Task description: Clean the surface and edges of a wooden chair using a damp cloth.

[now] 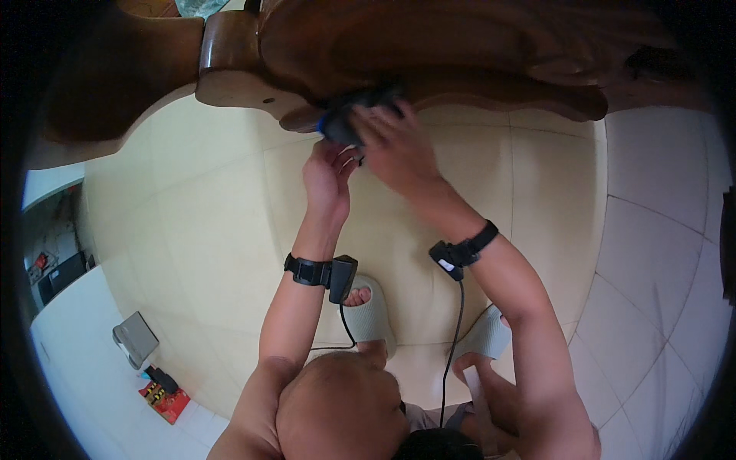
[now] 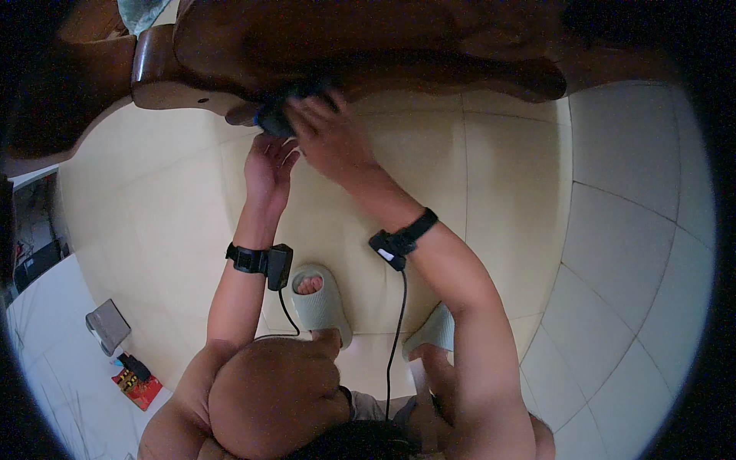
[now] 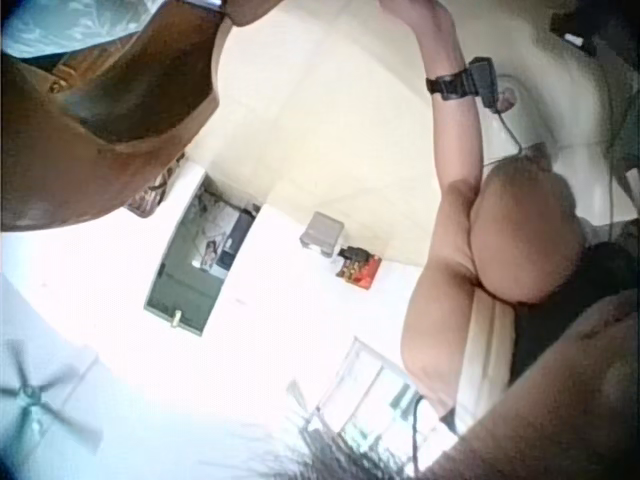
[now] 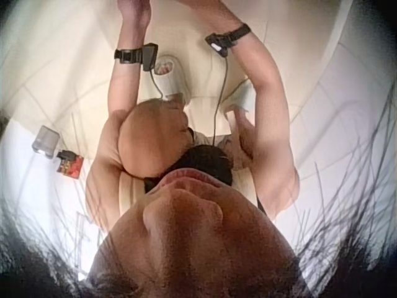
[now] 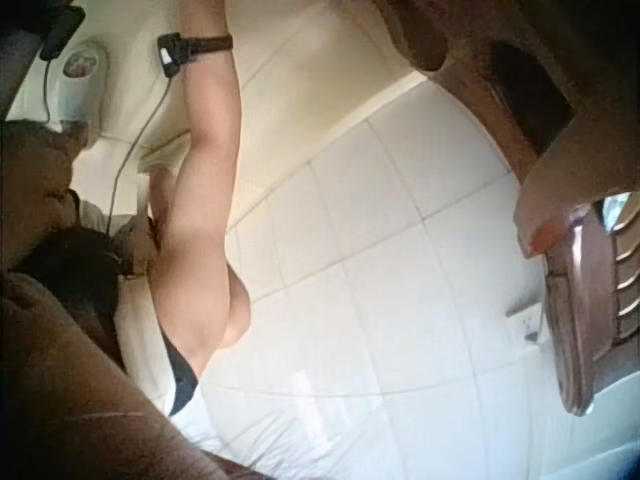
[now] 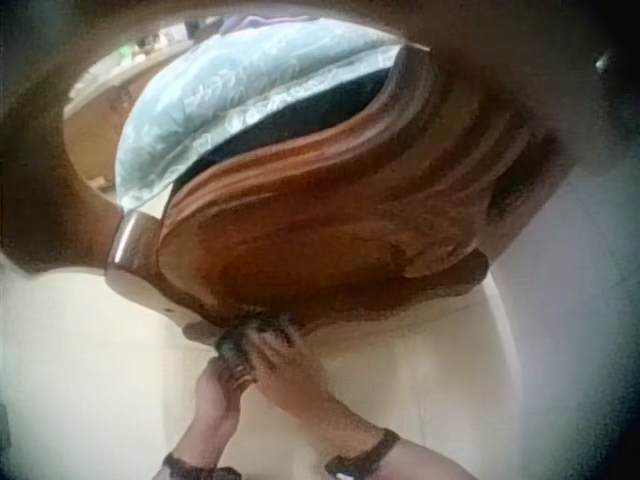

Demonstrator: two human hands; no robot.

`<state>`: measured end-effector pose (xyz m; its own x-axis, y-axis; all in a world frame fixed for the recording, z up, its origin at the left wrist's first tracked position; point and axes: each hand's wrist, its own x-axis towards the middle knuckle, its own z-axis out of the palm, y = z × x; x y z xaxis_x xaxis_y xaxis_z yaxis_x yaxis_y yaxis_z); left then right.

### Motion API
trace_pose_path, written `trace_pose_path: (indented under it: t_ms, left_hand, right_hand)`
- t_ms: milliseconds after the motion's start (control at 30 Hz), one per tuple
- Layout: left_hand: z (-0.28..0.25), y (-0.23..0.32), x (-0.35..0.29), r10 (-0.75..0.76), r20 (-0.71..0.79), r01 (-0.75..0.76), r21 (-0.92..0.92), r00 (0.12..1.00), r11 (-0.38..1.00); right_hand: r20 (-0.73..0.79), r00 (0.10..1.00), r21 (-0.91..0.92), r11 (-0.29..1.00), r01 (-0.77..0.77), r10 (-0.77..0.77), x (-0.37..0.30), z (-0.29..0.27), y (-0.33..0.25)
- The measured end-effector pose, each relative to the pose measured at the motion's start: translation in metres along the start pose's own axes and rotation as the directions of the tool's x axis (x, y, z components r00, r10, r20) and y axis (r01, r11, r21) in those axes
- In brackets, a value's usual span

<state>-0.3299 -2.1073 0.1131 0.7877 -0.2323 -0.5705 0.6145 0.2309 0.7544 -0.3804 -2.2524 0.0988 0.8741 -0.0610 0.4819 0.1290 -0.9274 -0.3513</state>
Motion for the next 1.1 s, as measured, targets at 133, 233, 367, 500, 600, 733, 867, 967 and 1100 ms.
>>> trace_pose_path:
  t_ms: [133,233,367,500,600,733,867,967,1100]
  left_hand:
    - [0.015,0.005,0.001,-0.015,0.050,0.014,0.018,0.999,1.000]
    - [0.017,-0.001,-0.001,-0.068,0.071,0.066,0.038,0.995,0.997]
    - [0.013,0.002,-0.001,-0.084,0.033,0.082,0.056,0.996,0.995]
    - [0.001,0.003,0.003,-0.069,0.063,0.066,0.049,0.996,0.997]
    - [-0.007,-0.002,0.009,-0.021,0.066,0.020,0.023,0.998,1.000]
    - [-0.012,-0.005,0.012,0.046,-0.095,-0.059,-0.141,0.994,0.988]
    - [-0.029,-0.006,0.012,0.064,-0.130,-0.088,-0.190,0.989,0.978]
    - [-0.029,-0.007,0.016,0.065,-0.089,-0.089,-0.300,0.994,0.950]
    - [-0.042,-0.007,0.013,0.104,-0.172,-0.123,-0.105,0.980,0.987]
  right_hand:
    - [-0.237,0.918,-0.255,0.891,-0.375,0.318,-0.035,-0.035,0.069]
    - [-0.241,0.927,-0.368,0.857,-0.361,0.287,-0.033,-0.065,0.107]
    - [-0.207,0.946,-0.405,0.859,-0.314,0.248,-0.029,-0.059,0.084]
    - [-0.055,0.975,-0.044,0.975,-0.218,0.215,-0.022,-0.025,0.015]
    - [-0.036,0.995,0.092,0.992,-0.090,0.094,-0.001,0.001,-0.019]
    - [-0.001,0.998,0.273,0.960,0.056,-0.058,0.026,0.019,-0.041]
    - [-0.014,0.995,0.275,0.956,0.102,-0.102,0.031,0.040,-0.057]
    - [0.132,0.981,0.261,0.960,0.106,-0.144,0.042,0.048,-0.055]
    - [0.014,0.992,0.287,0.951,0.117,-0.126,0.025,0.034,-0.045]
